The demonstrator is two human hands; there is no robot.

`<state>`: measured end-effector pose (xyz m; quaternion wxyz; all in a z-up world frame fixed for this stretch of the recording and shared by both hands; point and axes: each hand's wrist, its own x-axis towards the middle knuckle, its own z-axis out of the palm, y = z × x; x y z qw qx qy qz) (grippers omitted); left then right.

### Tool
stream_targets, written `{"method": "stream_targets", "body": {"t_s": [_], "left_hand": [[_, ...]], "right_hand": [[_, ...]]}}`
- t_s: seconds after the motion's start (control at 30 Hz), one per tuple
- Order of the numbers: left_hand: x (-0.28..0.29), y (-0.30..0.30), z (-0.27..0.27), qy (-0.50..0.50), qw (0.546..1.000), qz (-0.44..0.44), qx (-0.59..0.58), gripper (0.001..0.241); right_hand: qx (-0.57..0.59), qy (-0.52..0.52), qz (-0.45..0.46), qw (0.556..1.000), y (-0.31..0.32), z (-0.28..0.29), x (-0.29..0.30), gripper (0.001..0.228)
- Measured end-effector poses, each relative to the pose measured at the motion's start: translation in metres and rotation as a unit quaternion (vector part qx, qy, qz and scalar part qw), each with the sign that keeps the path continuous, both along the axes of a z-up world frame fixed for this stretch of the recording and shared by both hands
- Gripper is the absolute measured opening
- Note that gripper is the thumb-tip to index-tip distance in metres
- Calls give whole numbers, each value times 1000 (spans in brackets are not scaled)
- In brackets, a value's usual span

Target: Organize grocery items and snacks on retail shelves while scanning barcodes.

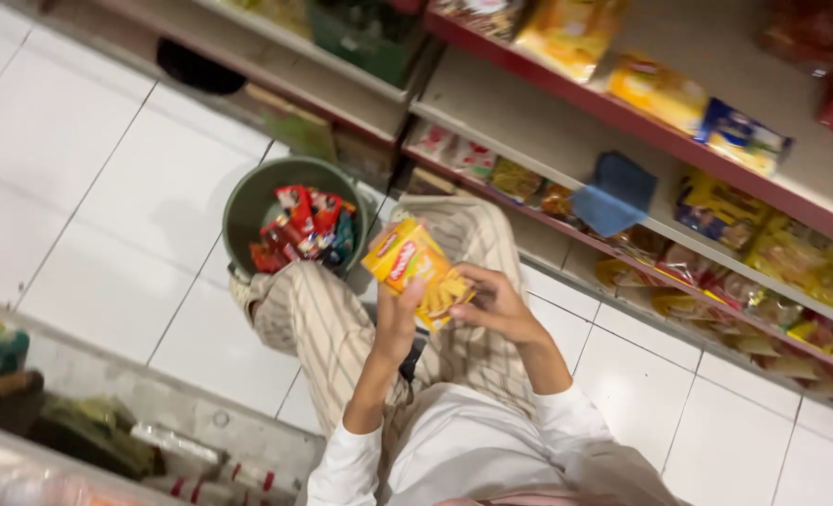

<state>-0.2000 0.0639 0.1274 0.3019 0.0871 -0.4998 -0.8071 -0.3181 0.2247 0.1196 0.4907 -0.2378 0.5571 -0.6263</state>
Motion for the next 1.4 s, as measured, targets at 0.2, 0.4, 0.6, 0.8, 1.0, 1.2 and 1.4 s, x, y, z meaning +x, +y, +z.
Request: {"method": "stream_targets", "body": {"t_s": [0.2, 0.4, 0.6, 0.8, 1.0, 1.2, 1.4], "left_hand": [[-73, 11, 64, -41, 983, -114, -140, 59], [-145, 18, 127, -56, 951, -131, -273, 75], [-198, 23, 153, -2, 890, -84, -448, 57], [-257, 34, 152, -116, 891, -24, -437, 58], [-278, 38, 129, -122, 848, 68, -511, 60], [-280, 43, 119, -124, 844, 76, -516, 60], [-270, 40, 144, -28, 871, 51, -487, 67]], "right_hand": [[-106, 125, -224, 961, 71, 24, -60, 43], [-80, 229, -371, 896, 101, 87, -103, 44], [-55, 349, -409, 842, 97, 132, -133, 46], [-36, 287, -488, 823, 72, 133, -178, 54], [4, 442, -392, 807, 68, 149, -185, 85], [74, 541, -405, 733, 73, 147, -190, 76], [86, 581, -402, 702, 84, 137, -190, 71]]}}
